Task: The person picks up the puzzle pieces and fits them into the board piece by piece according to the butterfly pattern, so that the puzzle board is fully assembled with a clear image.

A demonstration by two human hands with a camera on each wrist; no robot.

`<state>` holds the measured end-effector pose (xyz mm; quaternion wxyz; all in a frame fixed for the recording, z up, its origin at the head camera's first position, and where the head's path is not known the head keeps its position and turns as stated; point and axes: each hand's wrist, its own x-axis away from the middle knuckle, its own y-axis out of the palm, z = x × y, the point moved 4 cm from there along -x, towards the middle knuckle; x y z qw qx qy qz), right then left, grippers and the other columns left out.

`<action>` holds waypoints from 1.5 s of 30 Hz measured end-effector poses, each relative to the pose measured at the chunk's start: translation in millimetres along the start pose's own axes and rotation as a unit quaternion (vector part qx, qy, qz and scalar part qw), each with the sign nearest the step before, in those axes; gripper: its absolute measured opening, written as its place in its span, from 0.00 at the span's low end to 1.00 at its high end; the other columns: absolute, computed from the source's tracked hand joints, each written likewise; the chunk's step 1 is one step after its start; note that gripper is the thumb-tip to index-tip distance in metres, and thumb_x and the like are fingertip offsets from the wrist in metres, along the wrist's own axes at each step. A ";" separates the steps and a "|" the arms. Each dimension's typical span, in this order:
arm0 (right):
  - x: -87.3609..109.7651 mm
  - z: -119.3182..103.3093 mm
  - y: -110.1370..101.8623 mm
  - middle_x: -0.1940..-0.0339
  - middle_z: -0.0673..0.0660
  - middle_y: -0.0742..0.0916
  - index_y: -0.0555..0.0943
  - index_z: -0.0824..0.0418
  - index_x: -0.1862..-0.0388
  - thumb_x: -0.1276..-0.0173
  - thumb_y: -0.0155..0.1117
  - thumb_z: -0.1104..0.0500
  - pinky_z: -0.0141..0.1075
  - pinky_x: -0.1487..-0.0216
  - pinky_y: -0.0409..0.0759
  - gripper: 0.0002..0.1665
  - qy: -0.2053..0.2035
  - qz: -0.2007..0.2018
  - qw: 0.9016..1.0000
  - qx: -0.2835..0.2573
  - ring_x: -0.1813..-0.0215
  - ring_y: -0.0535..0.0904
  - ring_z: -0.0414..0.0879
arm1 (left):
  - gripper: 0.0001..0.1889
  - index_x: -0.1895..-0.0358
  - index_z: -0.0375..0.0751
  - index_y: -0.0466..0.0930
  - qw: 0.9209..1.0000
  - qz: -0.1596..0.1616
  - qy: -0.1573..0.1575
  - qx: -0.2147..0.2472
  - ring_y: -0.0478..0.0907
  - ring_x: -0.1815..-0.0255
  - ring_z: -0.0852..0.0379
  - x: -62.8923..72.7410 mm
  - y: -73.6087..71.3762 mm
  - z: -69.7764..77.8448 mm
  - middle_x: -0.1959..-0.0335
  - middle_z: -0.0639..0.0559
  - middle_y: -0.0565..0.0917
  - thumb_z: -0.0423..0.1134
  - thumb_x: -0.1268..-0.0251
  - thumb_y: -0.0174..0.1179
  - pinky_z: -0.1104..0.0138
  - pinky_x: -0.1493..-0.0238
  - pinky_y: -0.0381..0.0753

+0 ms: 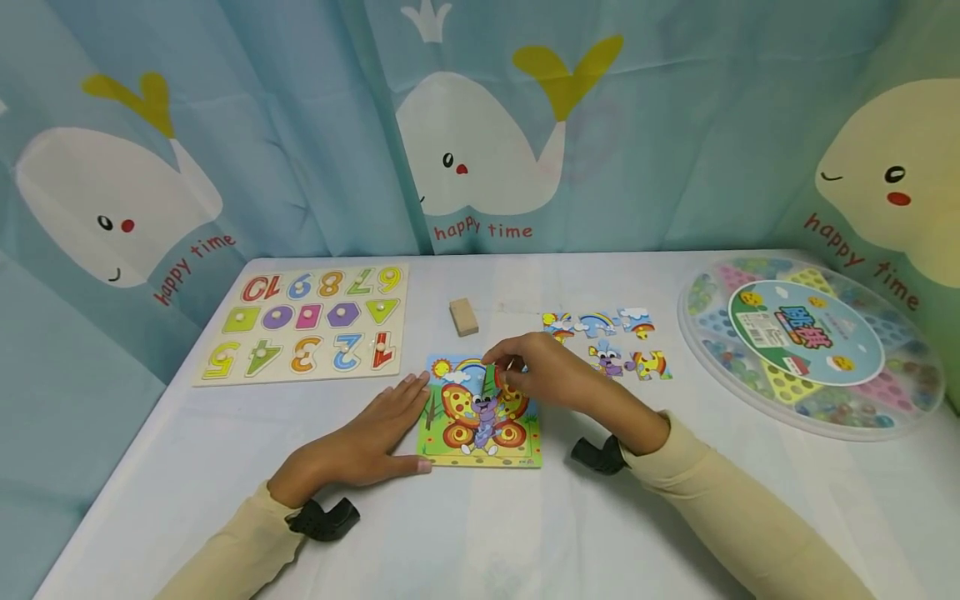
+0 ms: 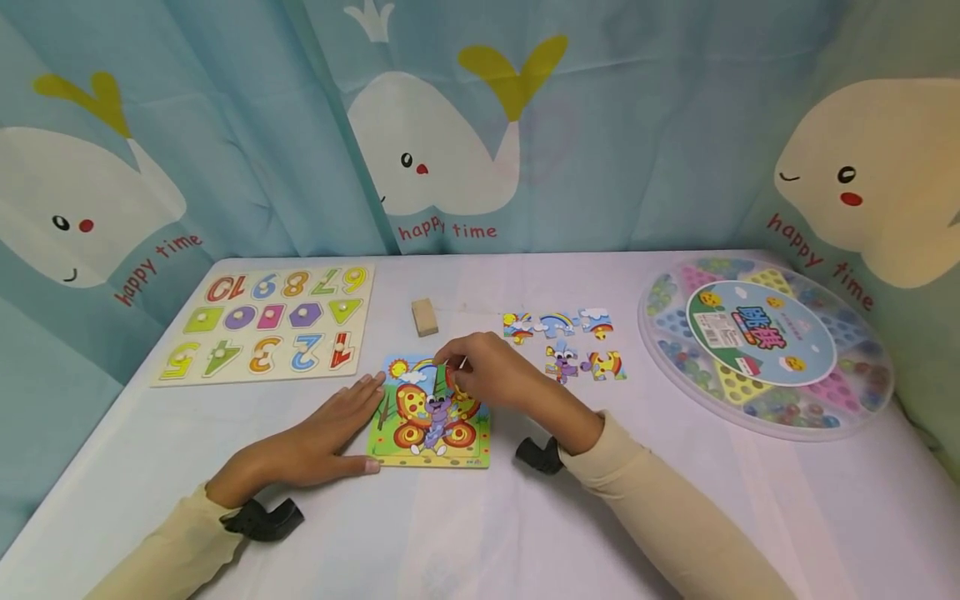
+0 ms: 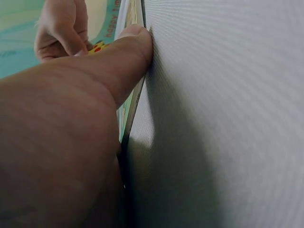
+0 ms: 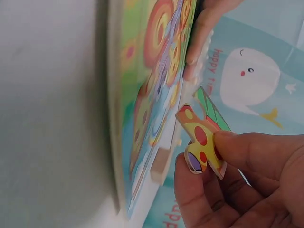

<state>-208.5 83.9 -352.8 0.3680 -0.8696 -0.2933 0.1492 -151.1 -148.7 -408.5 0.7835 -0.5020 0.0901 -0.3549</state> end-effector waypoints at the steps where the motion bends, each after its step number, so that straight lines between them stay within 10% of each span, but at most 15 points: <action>1: -1.3 -1.9 1.3 0.68 0.51 0.84 0.83 0.69 0.50 0.35 0.62 0.72 0.34 0.65 0.79 0.15 -0.003 -0.002 1.000 -0.005 0.66 0.78 0.43 | 0.51 0.22 0.37 0.41 1.000 -0.001 -0.002 -0.001 0.29 0.22 0.52 0.0 -0.2 -0.1 0.20 0.49 0.35 0.62 0.35 0.56 0.53 0.25 0.36; 45: -38.0 -34.9 52.5 0.62 0.53 0.87 0.85 0.67 0.51 0.35 0.59 0.73 0.29 0.64 0.76 0.15 -0.027 -0.066 0.997 0.004 0.67 0.76 0.41 | 0.54 0.22 0.39 0.39 0.999 0.002 0.006 0.042 0.28 0.22 0.55 0.4 -2.0 -5.6 0.21 0.53 0.35 0.63 0.39 0.61 0.52 0.25 0.34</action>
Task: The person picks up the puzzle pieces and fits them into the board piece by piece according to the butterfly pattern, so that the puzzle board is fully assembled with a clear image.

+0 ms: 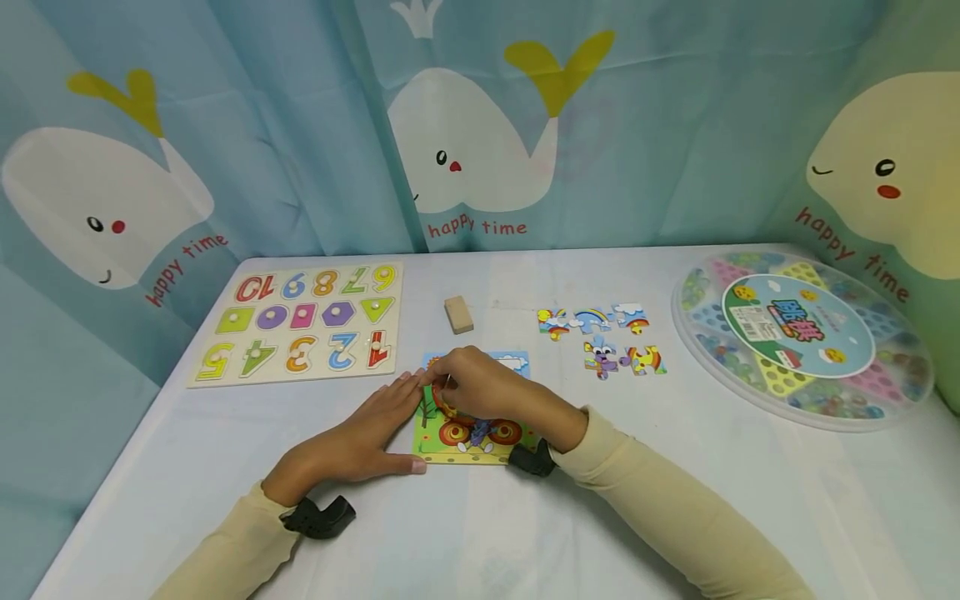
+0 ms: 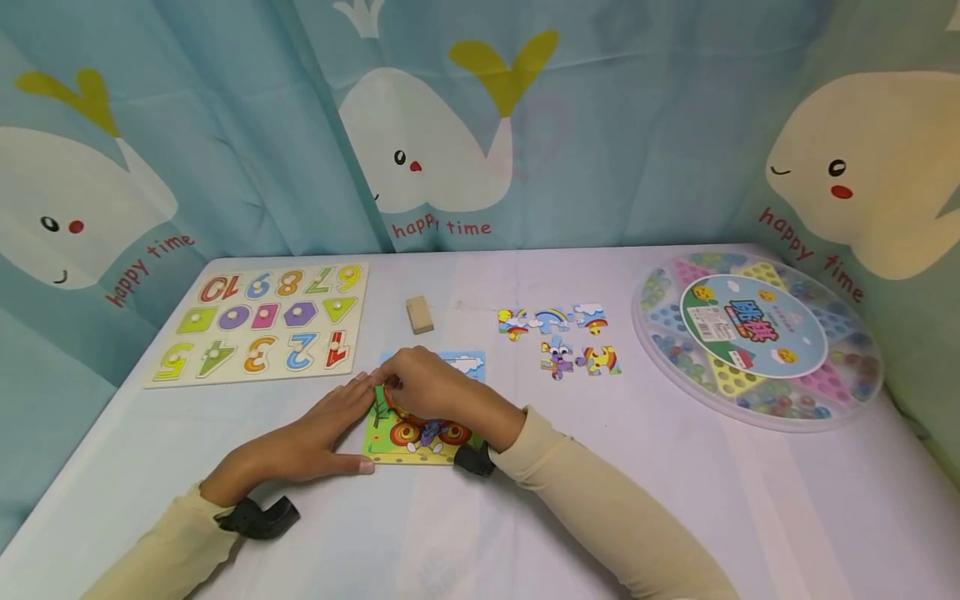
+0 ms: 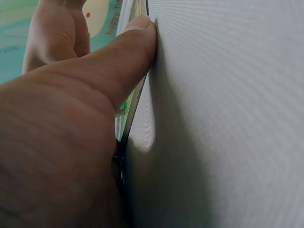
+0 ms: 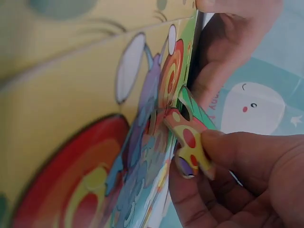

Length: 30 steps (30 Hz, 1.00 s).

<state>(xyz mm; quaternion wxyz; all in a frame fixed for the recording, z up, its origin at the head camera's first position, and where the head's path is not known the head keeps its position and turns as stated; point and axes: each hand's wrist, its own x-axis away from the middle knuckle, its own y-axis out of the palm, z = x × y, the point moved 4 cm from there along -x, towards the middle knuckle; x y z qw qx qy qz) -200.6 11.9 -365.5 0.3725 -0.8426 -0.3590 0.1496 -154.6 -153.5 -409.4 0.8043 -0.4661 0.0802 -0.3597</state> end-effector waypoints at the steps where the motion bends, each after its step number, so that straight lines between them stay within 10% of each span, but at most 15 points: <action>1: -0.3 -0.2 0.2 0.62 0.54 0.87 0.85 0.67 0.51 0.35 0.59 0.73 0.29 0.64 0.76 0.15 0.001 0.000 1.000 0.004 0.67 0.76 0.41 | 0.55 0.22 0.39 0.38 1.000 0.000 0.000 -0.001 0.28 0.22 0.55 -0.1 0.2 -0.2 0.21 0.53 0.35 0.63 0.39 0.61 0.52 0.25 0.34; 30: -10.2 -0.1 5.3 0.59 0.57 0.86 0.85 0.68 0.55 0.37 0.65 0.71 0.35 0.54 0.81 0.11 0.073 -0.003 0.994 0.077 0.57 0.81 0.45 | 0.53 0.22 0.37 0.41 1.000 0.008 0.014 0.001 0.30 0.22 0.51 -0.6 -0.2 0.4 0.20 0.51 0.36 0.62 0.39 0.61 0.49 0.26 0.35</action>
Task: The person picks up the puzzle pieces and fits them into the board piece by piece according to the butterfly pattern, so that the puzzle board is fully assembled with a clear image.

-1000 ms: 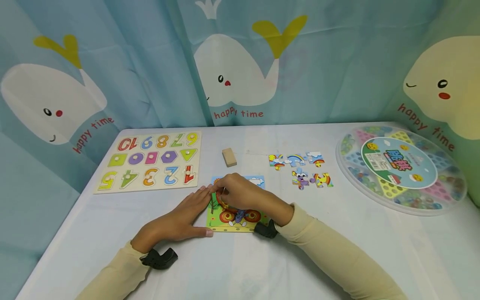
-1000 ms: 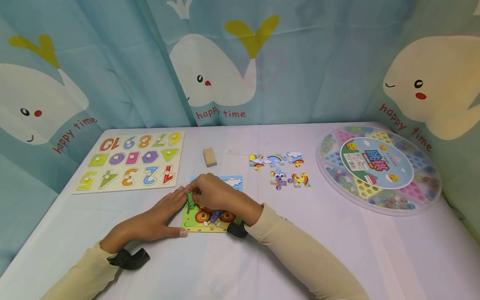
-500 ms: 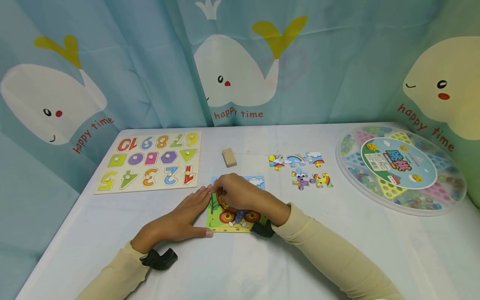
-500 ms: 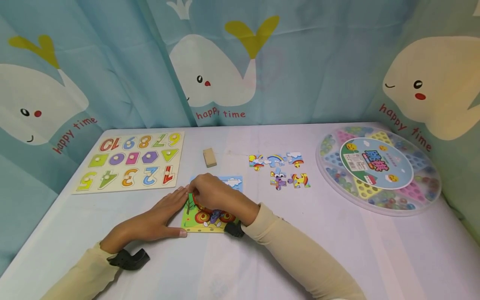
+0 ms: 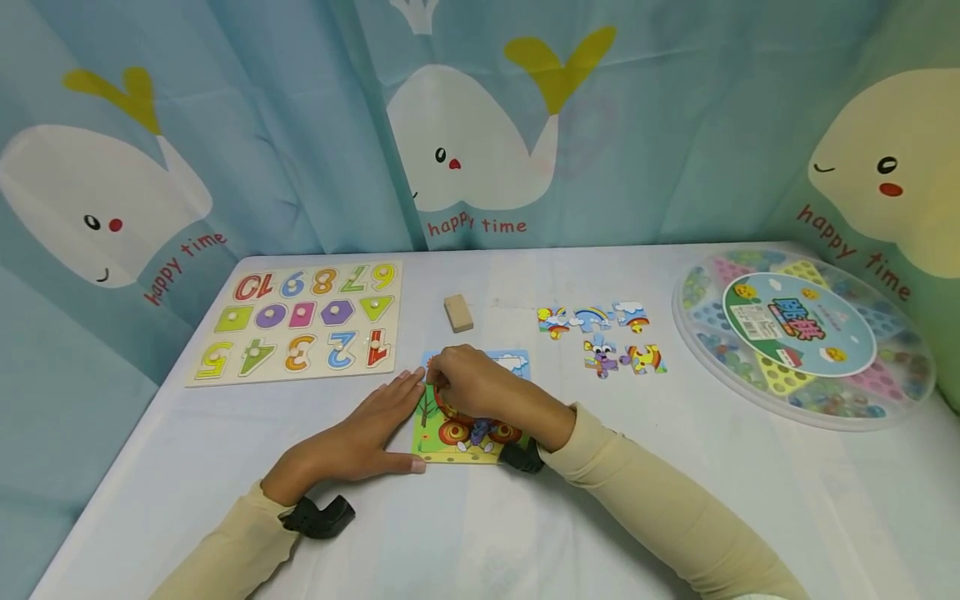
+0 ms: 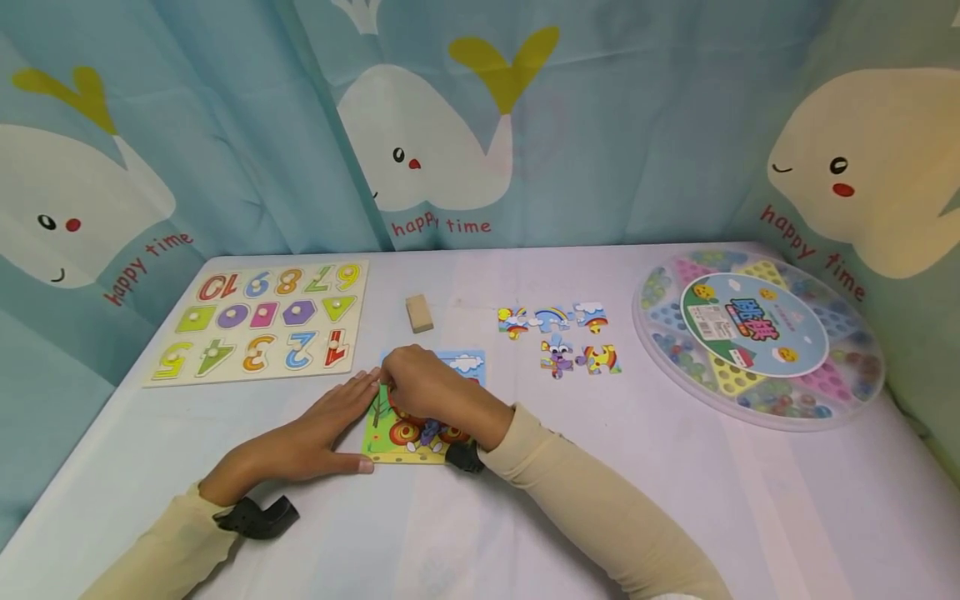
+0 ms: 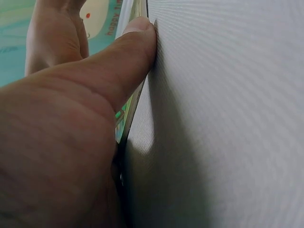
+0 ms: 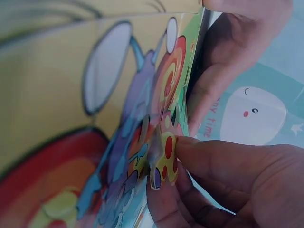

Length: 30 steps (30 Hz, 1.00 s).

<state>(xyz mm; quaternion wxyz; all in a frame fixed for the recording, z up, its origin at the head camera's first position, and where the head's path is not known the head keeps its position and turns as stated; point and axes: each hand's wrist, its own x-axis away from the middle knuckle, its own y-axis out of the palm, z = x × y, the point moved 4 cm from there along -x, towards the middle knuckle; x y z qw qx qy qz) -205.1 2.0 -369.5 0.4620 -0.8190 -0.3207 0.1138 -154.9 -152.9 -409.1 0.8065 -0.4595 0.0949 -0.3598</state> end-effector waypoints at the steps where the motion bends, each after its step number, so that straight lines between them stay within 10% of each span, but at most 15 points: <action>1: 0.1 0.0 -0.1 0.59 0.57 0.86 0.85 0.68 0.56 0.37 0.65 0.70 0.36 0.54 0.80 0.11 0.001 -0.001 1.000 0.002 0.57 0.81 0.45 | 0.53 0.22 0.37 0.41 1.000 0.001 0.001 0.000 0.30 0.22 0.51 0.0 -0.1 0.1 0.20 0.51 0.37 0.62 0.39 0.61 0.49 0.26 0.35; 30: -1.2 7.7 -1.0 0.57 0.55 0.86 0.85 0.65 0.51 0.35 0.67 0.66 0.37 0.50 0.79 0.13 0.022 -0.054 0.998 -0.003 0.55 0.79 0.44 | 0.53 0.22 0.35 0.42 1.000 -0.002 0.003 -0.001 0.30 0.22 0.49 0.1 -0.9 1.3 0.20 0.49 0.37 0.61 0.38 0.61 0.48 0.26 0.35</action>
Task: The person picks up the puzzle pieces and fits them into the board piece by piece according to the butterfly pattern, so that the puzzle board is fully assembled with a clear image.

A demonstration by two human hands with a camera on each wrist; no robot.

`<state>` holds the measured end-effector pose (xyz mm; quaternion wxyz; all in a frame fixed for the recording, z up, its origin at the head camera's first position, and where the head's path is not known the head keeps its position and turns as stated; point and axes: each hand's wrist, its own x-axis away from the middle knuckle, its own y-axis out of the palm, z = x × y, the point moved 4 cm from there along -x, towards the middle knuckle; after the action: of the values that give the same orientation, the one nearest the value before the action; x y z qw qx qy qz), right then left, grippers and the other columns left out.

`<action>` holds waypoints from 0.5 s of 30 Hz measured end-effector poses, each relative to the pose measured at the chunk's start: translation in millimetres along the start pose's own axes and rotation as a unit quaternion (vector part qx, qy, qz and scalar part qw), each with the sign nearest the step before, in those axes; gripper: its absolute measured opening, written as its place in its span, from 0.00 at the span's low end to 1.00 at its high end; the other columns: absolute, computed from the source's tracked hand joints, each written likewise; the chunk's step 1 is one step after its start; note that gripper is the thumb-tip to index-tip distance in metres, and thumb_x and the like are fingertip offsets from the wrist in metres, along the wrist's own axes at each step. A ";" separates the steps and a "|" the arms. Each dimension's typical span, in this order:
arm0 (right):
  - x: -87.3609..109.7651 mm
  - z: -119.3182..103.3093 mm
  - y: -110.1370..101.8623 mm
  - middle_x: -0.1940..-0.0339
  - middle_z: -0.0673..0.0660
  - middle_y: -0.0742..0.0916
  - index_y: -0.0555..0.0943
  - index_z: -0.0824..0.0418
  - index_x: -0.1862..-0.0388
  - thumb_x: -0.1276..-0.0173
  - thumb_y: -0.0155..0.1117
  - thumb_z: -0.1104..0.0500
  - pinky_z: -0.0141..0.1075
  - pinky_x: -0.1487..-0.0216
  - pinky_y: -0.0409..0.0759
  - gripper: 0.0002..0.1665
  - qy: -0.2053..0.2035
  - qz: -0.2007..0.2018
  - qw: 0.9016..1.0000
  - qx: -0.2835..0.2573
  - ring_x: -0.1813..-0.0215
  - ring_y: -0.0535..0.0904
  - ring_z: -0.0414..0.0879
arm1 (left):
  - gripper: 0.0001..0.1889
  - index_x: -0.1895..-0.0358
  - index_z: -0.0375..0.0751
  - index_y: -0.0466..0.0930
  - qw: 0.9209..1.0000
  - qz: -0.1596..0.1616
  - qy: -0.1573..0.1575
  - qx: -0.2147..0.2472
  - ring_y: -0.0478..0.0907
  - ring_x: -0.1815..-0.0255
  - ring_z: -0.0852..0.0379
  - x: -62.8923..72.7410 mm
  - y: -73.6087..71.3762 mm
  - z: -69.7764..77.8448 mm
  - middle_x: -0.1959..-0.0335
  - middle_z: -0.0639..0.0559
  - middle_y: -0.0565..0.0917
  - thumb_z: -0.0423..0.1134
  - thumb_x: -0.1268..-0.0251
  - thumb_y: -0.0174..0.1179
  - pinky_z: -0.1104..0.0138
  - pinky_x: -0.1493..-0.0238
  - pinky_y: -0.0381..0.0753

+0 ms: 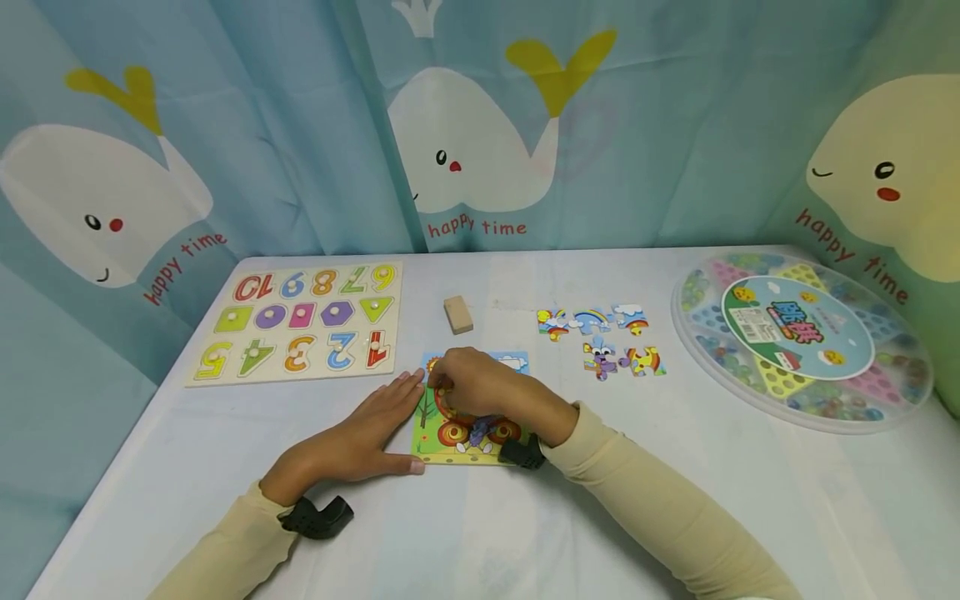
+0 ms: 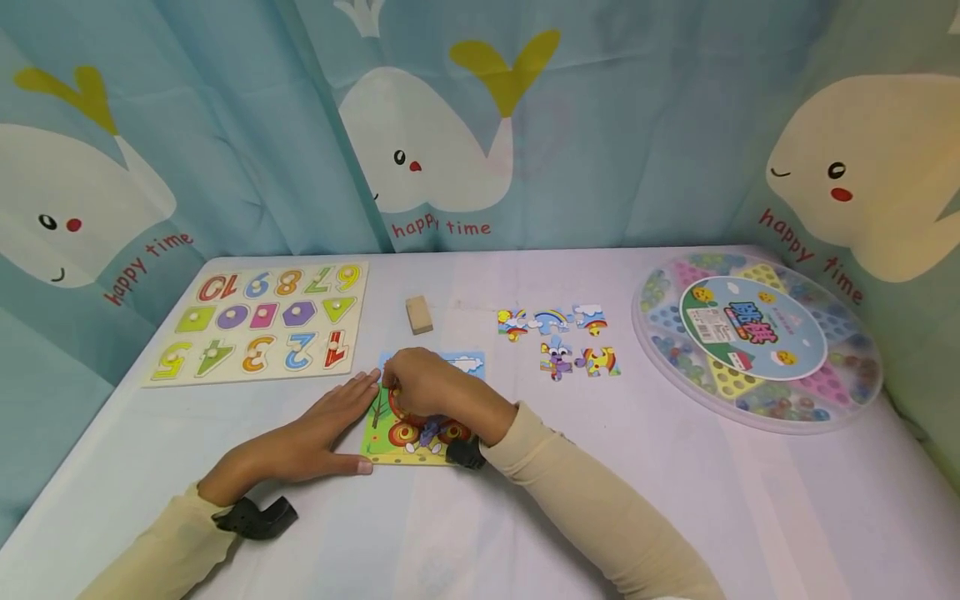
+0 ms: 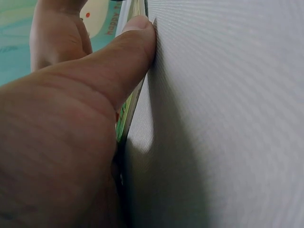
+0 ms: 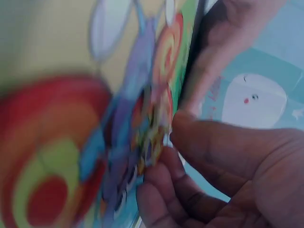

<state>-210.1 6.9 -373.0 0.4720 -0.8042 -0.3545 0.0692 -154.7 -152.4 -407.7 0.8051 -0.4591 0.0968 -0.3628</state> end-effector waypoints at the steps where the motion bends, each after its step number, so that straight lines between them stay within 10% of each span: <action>1: 0.3 1.3 -0.9 0.58 0.55 0.86 0.85 0.65 0.52 0.35 0.67 0.66 0.37 0.51 0.80 0.13 0.001 0.000 1.000 -0.010 0.56 0.80 0.44 | 0.53 0.22 0.35 0.42 1.000 0.000 0.000 0.000 0.30 0.22 0.49 0.0 0.5 -0.4 0.20 0.49 0.37 0.61 0.38 0.61 0.48 0.26 0.36; 15: 5.7 12.1 -15.4 0.65 0.51 0.85 0.85 0.65 0.56 0.35 0.66 0.67 0.34 0.56 0.79 0.09 -0.017 0.017 0.998 -0.055 0.62 0.78 0.42 | 0.54 0.22 0.38 0.41 1.000 -0.002 -0.013 -0.006 0.30 0.22 0.53 -0.4 1.9 -3.0 0.20 0.52 0.36 0.63 0.40 0.61 0.51 0.25 0.36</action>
<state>-219.1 23.8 -365.9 0.4196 -0.8338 -0.3517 0.0709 -155.5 -153.5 -411.0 0.8025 -0.4691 0.0873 -0.3582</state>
